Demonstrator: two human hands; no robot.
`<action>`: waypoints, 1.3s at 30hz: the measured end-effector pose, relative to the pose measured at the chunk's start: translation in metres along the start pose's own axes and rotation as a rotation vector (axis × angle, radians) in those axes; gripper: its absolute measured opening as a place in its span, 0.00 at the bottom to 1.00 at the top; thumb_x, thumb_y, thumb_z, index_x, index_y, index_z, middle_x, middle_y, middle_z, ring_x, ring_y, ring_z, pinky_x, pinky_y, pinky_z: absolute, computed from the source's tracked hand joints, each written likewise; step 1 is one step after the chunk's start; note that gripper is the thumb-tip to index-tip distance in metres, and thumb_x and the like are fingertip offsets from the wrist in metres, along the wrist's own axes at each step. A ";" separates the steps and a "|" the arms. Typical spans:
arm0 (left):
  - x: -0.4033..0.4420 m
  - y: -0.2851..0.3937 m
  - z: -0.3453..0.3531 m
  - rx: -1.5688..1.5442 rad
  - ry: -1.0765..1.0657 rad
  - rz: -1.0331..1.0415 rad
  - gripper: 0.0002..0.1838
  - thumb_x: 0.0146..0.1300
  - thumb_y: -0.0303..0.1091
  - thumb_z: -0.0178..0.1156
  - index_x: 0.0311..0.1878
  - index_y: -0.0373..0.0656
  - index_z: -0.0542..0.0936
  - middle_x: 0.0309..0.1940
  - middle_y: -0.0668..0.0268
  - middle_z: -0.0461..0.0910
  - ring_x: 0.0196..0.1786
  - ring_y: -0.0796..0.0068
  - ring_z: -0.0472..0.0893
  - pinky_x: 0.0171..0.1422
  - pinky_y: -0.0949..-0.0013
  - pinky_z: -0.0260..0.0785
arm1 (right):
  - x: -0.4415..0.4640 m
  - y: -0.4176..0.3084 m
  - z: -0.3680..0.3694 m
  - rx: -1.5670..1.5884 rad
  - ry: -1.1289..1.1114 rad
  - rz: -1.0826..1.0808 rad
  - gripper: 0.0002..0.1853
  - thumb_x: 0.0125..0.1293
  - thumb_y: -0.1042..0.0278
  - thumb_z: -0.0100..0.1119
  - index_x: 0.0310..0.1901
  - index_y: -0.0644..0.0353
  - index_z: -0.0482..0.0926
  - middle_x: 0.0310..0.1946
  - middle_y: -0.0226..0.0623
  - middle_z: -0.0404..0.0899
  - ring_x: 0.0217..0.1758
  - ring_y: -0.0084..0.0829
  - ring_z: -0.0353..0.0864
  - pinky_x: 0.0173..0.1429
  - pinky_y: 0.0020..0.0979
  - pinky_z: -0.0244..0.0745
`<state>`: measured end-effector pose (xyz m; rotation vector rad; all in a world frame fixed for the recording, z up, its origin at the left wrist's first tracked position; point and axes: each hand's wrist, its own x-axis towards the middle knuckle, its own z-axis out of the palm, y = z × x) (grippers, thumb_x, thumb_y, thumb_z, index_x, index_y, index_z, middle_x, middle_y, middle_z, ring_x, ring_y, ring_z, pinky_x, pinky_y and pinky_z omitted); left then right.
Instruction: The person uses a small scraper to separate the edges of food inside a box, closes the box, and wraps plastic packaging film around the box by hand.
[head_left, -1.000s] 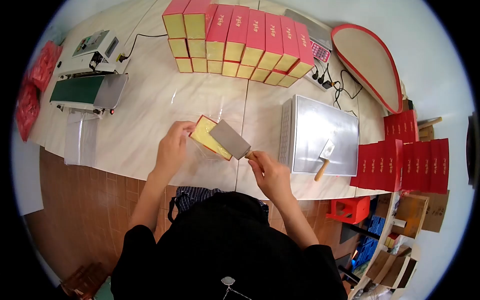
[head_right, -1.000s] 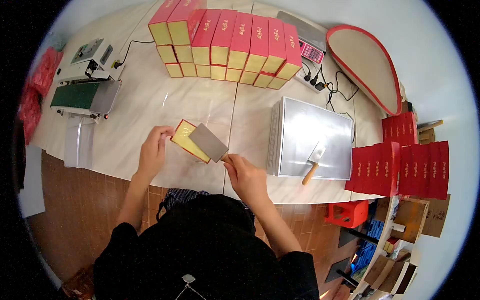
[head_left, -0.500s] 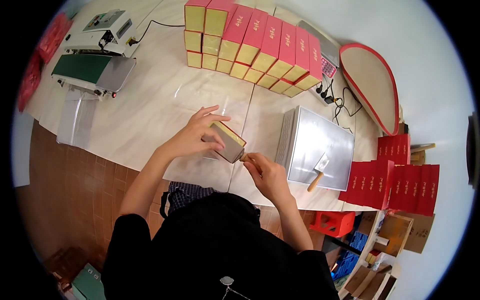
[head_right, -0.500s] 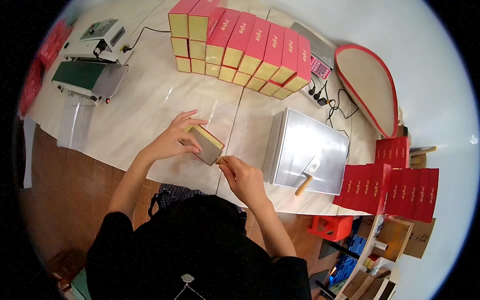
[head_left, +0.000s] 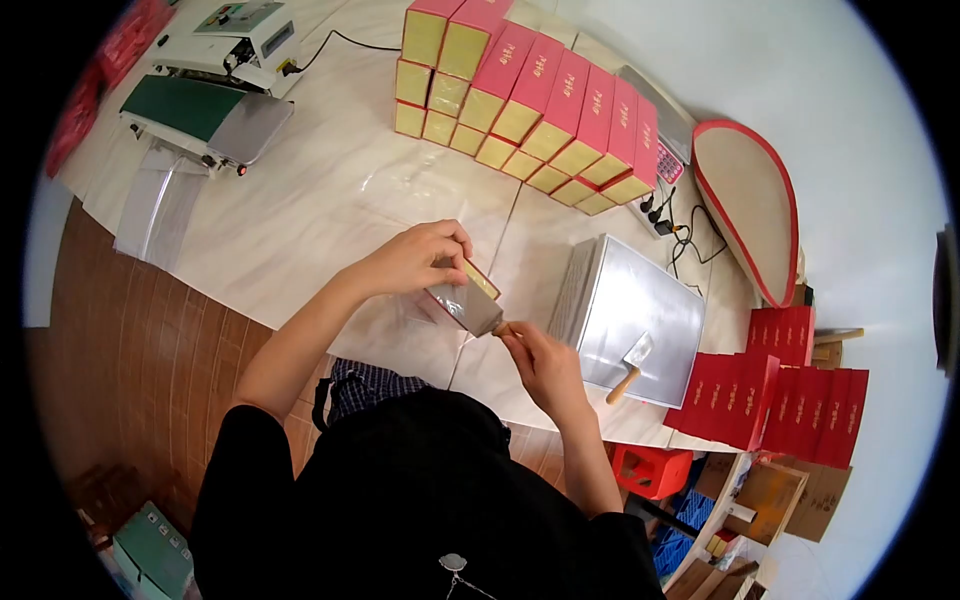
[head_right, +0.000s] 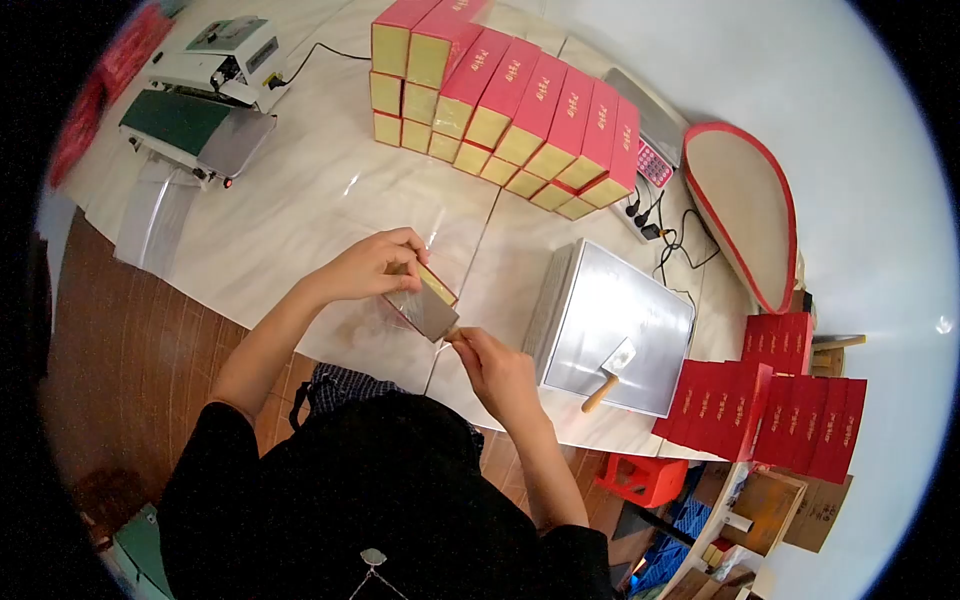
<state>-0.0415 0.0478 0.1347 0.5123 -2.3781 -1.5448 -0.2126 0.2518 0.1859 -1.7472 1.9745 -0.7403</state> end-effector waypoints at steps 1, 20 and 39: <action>0.000 0.000 0.000 0.001 0.008 -0.005 0.09 0.58 0.35 0.68 0.28 0.42 0.80 0.47 0.67 0.77 0.58 0.66 0.76 0.67 0.62 0.64 | -0.004 0.002 -0.003 0.002 -0.006 -0.007 0.08 0.70 0.64 0.59 0.44 0.57 0.80 0.29 0.43 0.83 0.27 0.45 0.82 0.31 0.38 0.76; 0.008 -0.006 0.002 0.181 0.039 0.122 0.08 0.56 0.34 0.68 0.29 0.41 0.80 0.44 0.68 0.78 0.50 0.65 0.77 0.58 0.63 0.68 | -0.009 0.010 -0.003 0.072 -0.035 -0.035 0.08 0.66 0.66 0.64 0.42 0.60 0.80 0.29 0.42 0.83 0.24 0.41 0.82 0.28 0.34 0.75; -0.002 -0.077 0.058 -0.436 0.738 0.127 0.43 0.69 0.73 0.32 0.54 0.38 0.73 0.45 0.60 0.81 0.49 0.71 0.78 0.59 0.67 0.66 | -0.015 0.016 -0.004 -0.275 -0.009 -0.091 0.08 0.70 0.62 0.59 0.37 0.55 0.74 0.22 0.36 0.76 0.21 0.41 0.78 0.21 0.39 0.70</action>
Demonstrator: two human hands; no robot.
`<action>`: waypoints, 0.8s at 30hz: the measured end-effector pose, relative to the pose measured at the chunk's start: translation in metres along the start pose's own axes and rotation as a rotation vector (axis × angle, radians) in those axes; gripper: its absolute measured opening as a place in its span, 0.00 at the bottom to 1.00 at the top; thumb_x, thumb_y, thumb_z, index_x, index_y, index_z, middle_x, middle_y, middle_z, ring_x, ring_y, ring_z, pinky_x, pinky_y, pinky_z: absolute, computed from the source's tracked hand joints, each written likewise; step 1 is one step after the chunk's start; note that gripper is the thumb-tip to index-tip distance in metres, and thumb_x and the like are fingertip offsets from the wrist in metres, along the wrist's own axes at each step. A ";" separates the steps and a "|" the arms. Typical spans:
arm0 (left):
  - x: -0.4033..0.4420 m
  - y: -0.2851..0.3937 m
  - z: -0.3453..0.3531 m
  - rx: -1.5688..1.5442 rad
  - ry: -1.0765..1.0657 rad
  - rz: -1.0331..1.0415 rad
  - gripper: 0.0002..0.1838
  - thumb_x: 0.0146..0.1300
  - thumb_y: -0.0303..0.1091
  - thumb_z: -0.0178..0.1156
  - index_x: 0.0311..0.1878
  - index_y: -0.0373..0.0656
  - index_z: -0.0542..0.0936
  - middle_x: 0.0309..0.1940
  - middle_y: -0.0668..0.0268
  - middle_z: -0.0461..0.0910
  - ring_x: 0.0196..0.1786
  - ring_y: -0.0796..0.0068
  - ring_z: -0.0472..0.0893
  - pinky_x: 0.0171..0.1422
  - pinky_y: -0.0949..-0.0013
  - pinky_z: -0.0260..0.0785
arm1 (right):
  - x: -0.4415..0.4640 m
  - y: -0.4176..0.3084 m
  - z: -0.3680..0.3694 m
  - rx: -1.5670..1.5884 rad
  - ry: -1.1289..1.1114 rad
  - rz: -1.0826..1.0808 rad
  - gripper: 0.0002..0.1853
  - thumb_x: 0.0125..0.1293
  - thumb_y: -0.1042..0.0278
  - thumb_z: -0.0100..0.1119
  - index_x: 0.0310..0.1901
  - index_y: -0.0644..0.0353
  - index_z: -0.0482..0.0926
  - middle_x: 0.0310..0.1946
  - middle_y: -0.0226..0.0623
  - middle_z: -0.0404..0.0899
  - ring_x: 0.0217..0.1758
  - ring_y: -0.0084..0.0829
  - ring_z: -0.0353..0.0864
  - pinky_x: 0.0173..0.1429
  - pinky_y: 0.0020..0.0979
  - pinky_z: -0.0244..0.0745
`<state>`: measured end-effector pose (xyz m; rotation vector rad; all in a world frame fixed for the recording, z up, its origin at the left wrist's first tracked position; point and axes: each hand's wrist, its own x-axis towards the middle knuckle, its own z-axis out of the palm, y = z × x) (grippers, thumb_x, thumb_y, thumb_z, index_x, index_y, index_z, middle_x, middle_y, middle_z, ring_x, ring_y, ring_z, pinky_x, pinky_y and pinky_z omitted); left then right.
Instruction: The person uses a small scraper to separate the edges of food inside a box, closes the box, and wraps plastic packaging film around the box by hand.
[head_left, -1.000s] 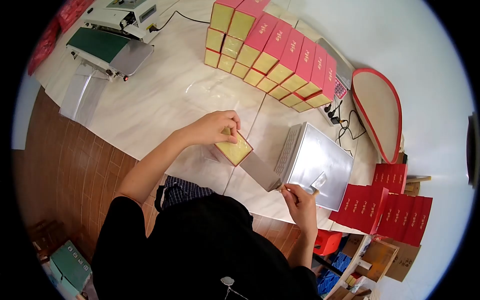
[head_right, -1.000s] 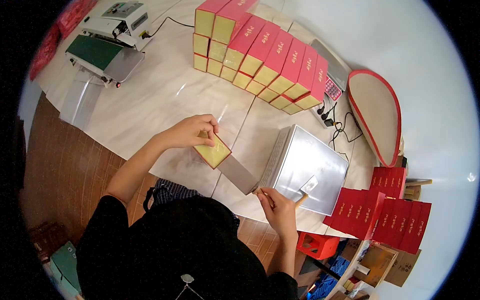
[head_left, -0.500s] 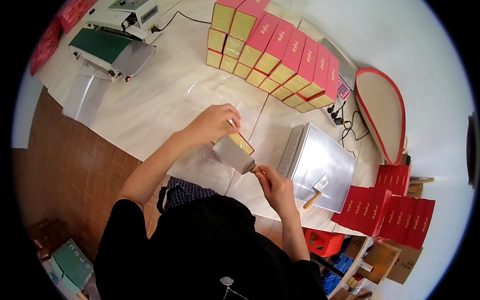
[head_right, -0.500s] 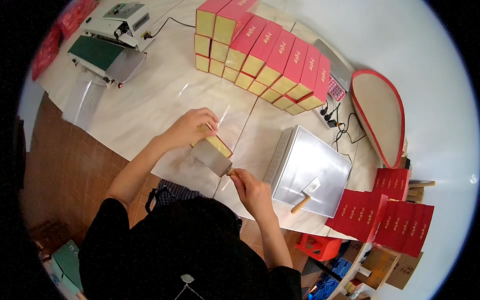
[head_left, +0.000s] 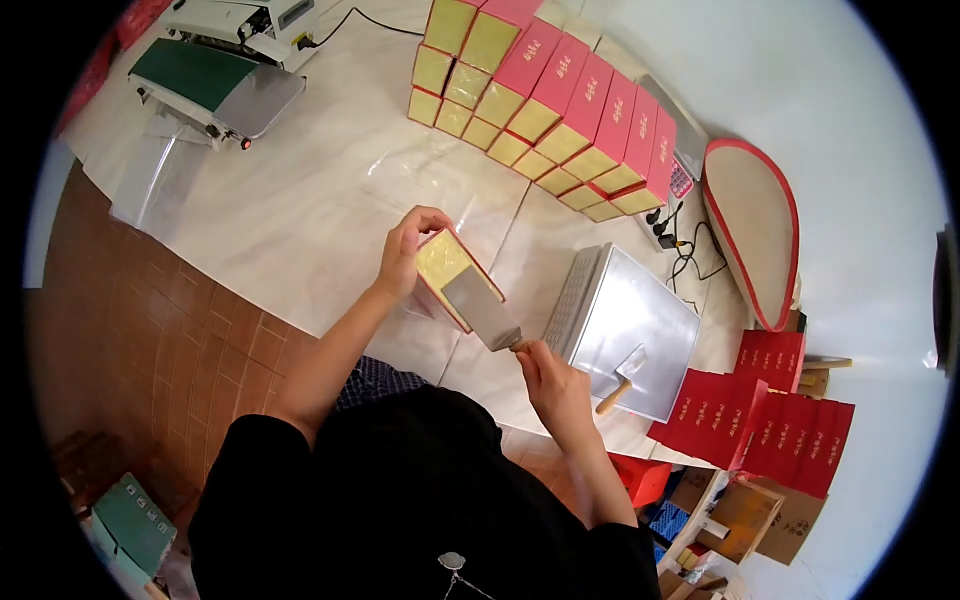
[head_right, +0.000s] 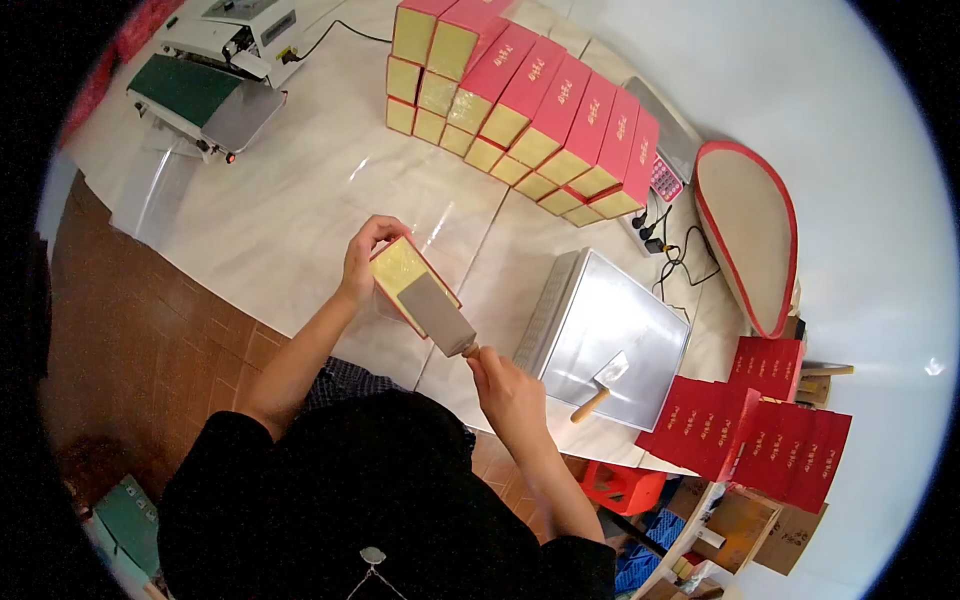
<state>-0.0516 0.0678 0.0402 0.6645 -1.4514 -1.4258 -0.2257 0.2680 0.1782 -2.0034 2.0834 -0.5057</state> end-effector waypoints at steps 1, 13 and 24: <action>0.001 0.000 0.002 -0.018 0.033 -0.009 0.41 0.69 0.73 0.32 0.52 0.39 0.72 0.42 0.60 0.82 0.46 0.71 0.79 0.58 0.68 0.66 | -0.004 0.000 -0.003 -0.004 -0.021 0.022 0.08 0.70 0.62 0.59 0.37 0.55 0.73 0.22 0.36 0.76 0.21 0.41 0.78 0.21 0.39 0.70; 0.011 -0.009 0.005 -0.040 0.016 -0.011 0.38 0.68 0.74 0.32 0.48 0.44 0.66 0.36 0.61 0.83 0.41 0.72 0.79 0.54 0.69 0.65 | -0.037 -0.004 -0.029 -0.001 -0.075 0.128 0.06 0.71 0.63 0.58 0.40 0.56 0.76 0.25 0.39 0.81 0.24 0.42 0.82 0.24 0.38 0.73; 0.003 -0.017 0.005 -0.204 0.030 -0.094 0.48 0.71 0.72 0.24 0.47 0.35 0.81 0.42 0.60 0.84 0.49 0.69 0.81 0.61 0.65 0.68 | -0.012 -0.029 -0.007 0.251 0.054 0.232 0.08 0.71 0.67 0.59 0.47 0.61 0.78 0.24 0.46 0.81 0.24 0.42 0.83 0.28 0.34 0.74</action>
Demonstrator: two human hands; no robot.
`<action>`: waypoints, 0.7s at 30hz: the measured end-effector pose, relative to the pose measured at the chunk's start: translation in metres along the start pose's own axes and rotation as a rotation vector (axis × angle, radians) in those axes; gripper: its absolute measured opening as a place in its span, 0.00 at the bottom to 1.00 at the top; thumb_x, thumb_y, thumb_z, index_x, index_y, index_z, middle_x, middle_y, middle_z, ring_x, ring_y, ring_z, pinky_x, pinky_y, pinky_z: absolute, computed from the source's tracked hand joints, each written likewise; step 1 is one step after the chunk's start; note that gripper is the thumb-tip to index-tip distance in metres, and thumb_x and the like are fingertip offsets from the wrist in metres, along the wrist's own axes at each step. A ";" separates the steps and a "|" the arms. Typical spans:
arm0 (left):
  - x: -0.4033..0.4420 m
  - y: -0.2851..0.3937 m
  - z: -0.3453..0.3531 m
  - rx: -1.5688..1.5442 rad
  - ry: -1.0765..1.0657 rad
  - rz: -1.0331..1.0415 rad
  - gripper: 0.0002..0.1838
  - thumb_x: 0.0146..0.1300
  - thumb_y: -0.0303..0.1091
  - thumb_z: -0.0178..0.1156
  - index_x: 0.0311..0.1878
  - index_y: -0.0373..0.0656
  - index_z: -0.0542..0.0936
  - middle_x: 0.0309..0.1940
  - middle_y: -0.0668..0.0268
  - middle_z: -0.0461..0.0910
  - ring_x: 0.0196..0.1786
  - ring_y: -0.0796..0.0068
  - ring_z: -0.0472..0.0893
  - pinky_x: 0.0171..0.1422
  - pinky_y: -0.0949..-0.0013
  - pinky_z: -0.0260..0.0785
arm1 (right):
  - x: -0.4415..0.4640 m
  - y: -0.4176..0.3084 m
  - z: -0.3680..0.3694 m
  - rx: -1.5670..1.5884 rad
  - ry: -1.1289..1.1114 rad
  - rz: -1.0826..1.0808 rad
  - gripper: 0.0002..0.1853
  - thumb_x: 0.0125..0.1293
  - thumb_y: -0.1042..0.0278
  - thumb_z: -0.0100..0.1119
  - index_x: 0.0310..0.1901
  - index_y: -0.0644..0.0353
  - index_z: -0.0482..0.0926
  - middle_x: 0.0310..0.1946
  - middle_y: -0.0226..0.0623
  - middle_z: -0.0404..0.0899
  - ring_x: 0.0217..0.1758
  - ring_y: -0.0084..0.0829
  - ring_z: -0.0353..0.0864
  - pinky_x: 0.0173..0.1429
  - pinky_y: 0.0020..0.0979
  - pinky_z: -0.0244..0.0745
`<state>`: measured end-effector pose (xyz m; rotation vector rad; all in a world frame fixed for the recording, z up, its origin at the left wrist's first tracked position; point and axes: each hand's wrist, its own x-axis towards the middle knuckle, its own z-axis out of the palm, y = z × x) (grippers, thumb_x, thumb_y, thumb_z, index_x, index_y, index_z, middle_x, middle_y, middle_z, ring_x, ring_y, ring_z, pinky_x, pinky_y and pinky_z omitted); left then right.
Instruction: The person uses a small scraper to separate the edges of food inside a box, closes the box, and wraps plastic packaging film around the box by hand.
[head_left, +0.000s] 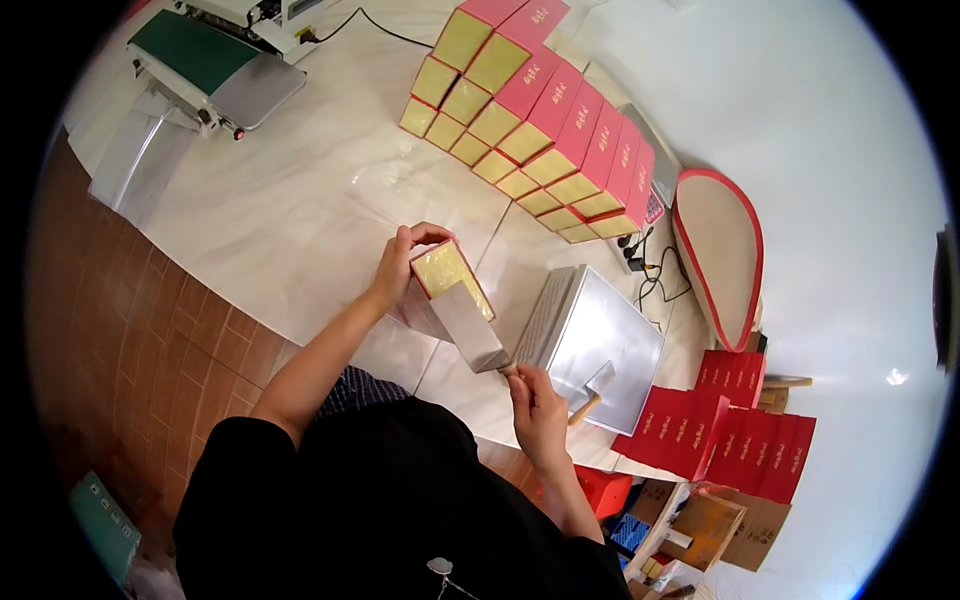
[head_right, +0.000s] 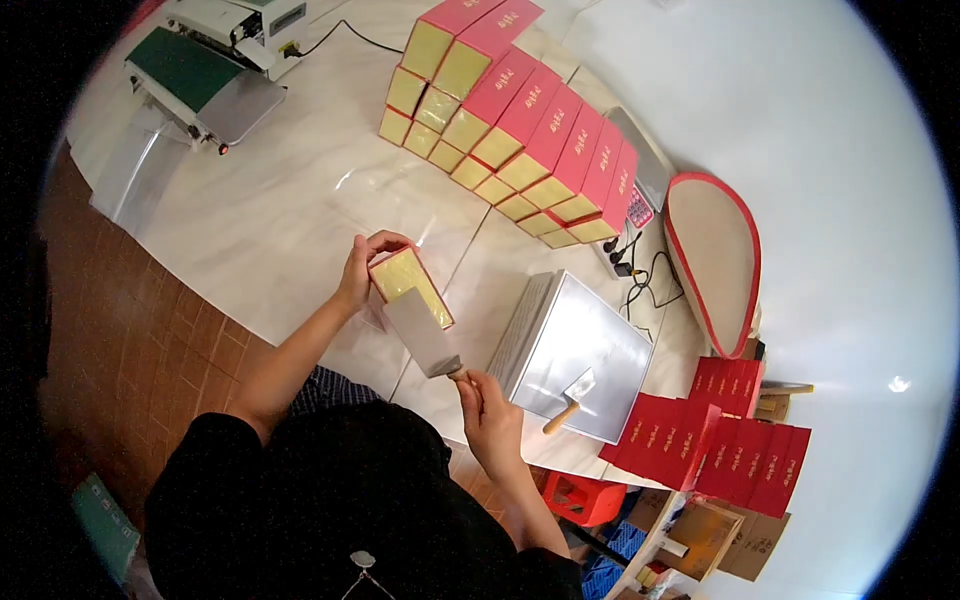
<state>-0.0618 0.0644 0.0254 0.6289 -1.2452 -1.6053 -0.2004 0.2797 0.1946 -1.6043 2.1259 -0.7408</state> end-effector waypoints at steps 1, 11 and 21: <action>-0.001 -0.002 0.000 -0.015 0.007 -0.019 0.48 0.71 0.71 0.23 0.46 0.35 0.82 0.41 0.60 0.84 0.49 0.69 0.81 0.61 0.65 0.68 | 0.006 -0.002 0.003 -0.015 0.031 -0.043 0.08 0.71 0.67 0.59 0.47 0.60 0.77 0.25 0.46 0.81 0.25 0.44 0.83 0.28 0.35 0.74; -0.002 0.007 0.002 0.099 0.018 -0.010 0.48 0.72 0.68 0.19 0.46 0.39 0.84 0.42 0.63 0.85 0.49 0.70 0.79 0.60 0.66 0.63 | 0.046 -0.003 0.028 -0.398 -0.077 -0.163 0.09 0.73 0.60 0.54 0.40 0.56 0.74 0.21 0.42 0.79 0.22 0.45 0.81 0.23 0.43 0.71; 0.003 0.003 0.003 0.044 0.000 0.033 0.45 0.72 0.67 0.20 0.44 0.38 0.81 0.39 0.64 0.82 0.46 0.72 0.79 0.57 0.67 0.65 | 0.049 0.004 0.023 -0.463 -0.110 -0.184 0.10 0.74 0.58 0.52 0.39 0.55 0.72 0.19 0.42 0.78 0.20 0.47 0.79 0.21 0.43 0.71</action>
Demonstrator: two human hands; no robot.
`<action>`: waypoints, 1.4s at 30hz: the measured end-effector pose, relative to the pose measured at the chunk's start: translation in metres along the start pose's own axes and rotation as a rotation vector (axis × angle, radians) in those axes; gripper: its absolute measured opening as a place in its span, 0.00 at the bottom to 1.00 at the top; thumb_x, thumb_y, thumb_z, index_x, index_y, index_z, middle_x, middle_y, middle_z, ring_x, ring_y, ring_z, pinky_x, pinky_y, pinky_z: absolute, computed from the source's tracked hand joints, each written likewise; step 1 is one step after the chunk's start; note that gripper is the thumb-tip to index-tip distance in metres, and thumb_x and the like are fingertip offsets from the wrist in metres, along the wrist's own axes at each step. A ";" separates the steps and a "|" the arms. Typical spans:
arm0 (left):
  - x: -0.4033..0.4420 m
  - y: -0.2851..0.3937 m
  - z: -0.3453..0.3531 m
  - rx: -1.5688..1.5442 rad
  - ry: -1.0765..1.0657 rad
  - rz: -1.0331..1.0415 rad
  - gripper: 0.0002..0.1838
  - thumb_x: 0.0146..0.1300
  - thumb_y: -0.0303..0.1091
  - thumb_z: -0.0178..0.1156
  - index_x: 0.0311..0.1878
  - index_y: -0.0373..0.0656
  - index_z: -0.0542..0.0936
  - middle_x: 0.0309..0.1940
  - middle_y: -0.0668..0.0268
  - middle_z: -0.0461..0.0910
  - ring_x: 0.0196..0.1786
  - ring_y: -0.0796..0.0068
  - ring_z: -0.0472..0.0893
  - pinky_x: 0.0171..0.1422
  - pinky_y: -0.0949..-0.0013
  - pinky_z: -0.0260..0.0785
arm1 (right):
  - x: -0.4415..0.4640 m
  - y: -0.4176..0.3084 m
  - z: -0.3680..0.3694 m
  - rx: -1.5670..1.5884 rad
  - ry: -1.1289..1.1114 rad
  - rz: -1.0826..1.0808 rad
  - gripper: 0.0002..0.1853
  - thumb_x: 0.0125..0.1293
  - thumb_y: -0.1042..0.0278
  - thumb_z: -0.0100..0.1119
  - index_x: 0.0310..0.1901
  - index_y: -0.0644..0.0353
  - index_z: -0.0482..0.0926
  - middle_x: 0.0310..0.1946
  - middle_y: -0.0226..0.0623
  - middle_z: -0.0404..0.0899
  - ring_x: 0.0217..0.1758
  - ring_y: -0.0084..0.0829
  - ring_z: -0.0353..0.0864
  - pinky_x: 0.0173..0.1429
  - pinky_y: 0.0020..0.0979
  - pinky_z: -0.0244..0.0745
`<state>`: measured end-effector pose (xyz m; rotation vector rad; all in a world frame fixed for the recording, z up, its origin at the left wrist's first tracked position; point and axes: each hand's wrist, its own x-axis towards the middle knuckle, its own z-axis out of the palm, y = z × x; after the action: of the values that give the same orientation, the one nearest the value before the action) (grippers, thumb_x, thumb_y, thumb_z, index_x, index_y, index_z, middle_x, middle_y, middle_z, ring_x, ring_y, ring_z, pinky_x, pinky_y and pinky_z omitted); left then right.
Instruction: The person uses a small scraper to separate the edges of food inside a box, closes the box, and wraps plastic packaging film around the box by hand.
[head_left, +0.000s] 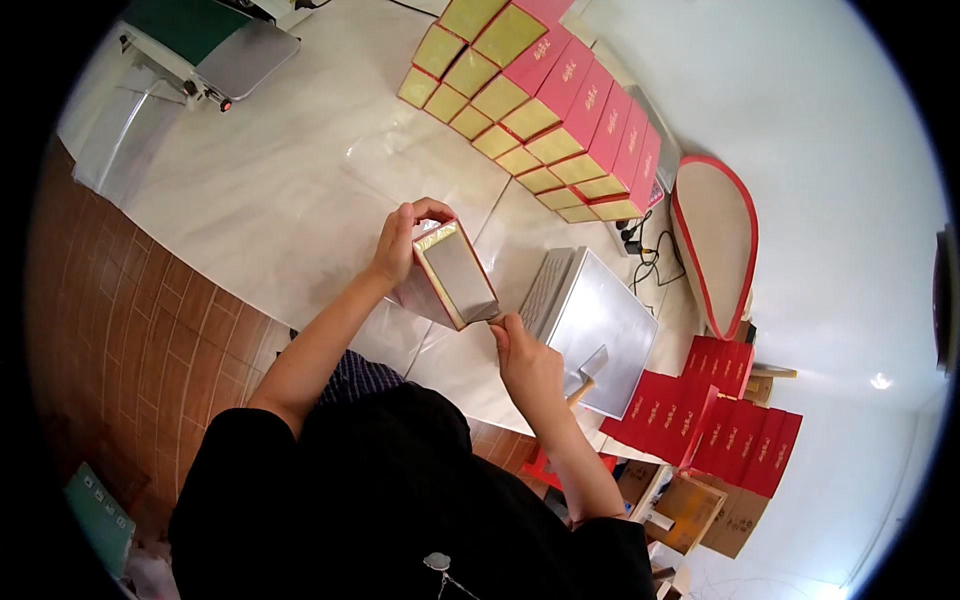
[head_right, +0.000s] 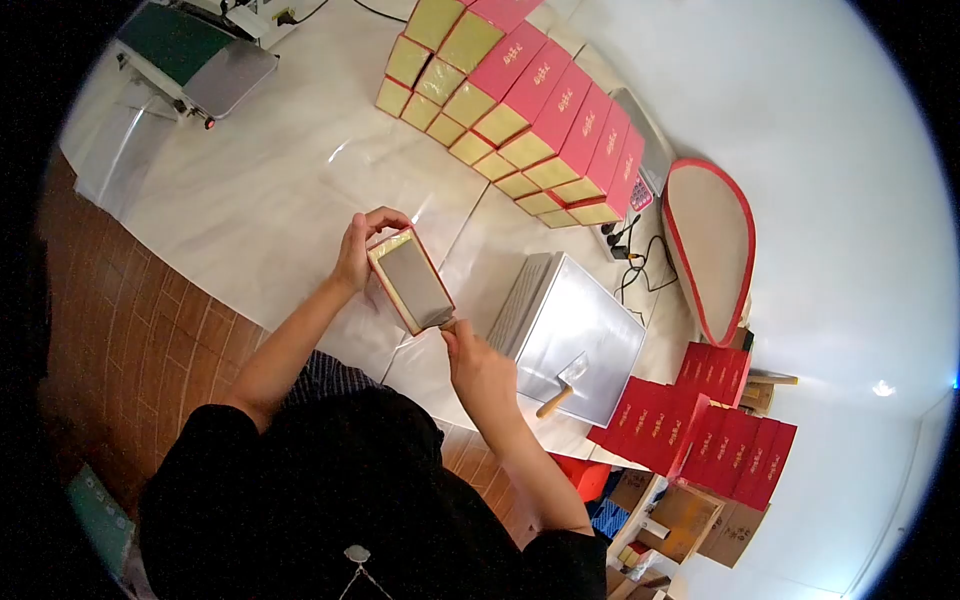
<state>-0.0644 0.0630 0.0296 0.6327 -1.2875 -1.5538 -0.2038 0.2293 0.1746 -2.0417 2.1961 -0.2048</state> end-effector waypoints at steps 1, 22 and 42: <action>0.000 0.001 0.001 -0.001 0.002 -0.002 0.45 0.72 0.67 0.21 0.44 0.37 0.81 0.39 0.63 0.82 0.46 0.71 0.79 0.58 0.67 0.65 | -0.001 0.000 -0.004 -0.012 -0.027 0.008 0.10 0.74 0.58 0.52 0.39 0.55 0.72 0.19 0.42 0.78 0.20 0.47 0.79 0.21 0.43 0.71; 0.003 -0.014 -0.003 -0.023 0.060 -0.010 0.40 0.71 0.70 0.26 0.45 0.41 0.75 0.38 0.61 0.84 0.46 0.70 0.81 0.59 0.65 0.66 | 0.005 -0.007 0.000 0.000 -0.070 0.049 0.12 0.74 0.55 0.51 0.41 0.55 0.71 0.18 0.39 0.79 0.20 0.46 0.80 0.22 0.44 0.72; -0.020 0.083 0.026 1.018 -0.102 0.030 0.43 0.44 0.41 0.77 0.66 0.45 0.69 0.56 0.58 0.75 0.58 0.55 0.75 0.63 0.54 0.68 | -0.117 0.203 0.153 0.540 0.586 1.045 0.23 0.75 0.51 0.45 0.40 0.68 0.74 0.25 0.43 0.74 0.28 0.38 0.72 0.33 0.35 0.68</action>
<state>-0.0494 0.0956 0.1115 1.1439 -2.1451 -0.8173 -0.3645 0.3600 -0.0131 -0.4458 2.7508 -1.1762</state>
